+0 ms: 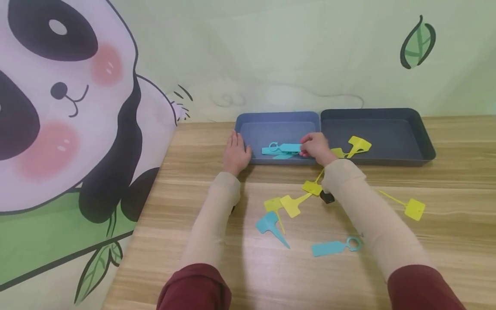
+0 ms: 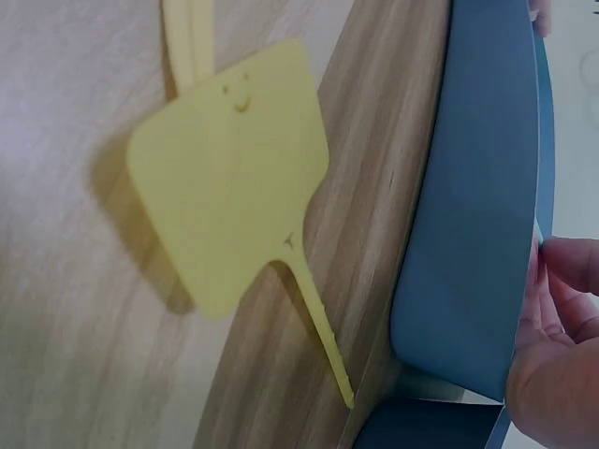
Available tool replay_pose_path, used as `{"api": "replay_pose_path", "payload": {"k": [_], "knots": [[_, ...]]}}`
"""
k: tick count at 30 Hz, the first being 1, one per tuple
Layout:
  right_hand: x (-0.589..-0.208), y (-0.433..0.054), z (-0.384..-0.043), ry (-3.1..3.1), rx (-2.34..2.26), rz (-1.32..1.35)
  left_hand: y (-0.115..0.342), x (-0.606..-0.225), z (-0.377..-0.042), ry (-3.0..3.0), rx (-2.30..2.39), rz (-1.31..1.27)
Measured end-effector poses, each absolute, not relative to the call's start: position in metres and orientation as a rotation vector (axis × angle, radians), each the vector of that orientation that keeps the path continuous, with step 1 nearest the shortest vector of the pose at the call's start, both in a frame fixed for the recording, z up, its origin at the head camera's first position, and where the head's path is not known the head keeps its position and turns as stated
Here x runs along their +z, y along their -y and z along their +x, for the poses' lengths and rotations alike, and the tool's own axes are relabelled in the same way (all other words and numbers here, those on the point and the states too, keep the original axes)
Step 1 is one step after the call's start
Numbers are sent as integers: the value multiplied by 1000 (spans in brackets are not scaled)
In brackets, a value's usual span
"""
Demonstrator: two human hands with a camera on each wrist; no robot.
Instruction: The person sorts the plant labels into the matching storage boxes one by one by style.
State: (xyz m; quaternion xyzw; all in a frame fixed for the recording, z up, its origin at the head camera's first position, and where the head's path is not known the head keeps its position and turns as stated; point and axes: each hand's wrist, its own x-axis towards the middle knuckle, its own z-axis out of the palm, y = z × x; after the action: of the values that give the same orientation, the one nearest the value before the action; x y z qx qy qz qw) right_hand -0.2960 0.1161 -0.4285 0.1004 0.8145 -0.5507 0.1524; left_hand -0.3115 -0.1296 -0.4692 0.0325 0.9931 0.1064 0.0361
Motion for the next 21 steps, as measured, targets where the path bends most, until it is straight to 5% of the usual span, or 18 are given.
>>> {"api": "replay_pose_path", "payload": {"k": [21], "knots": [[-434, -107, -293, -2710, -1098, 130, 129, -467, -311, -3029, 310, 87]]}}
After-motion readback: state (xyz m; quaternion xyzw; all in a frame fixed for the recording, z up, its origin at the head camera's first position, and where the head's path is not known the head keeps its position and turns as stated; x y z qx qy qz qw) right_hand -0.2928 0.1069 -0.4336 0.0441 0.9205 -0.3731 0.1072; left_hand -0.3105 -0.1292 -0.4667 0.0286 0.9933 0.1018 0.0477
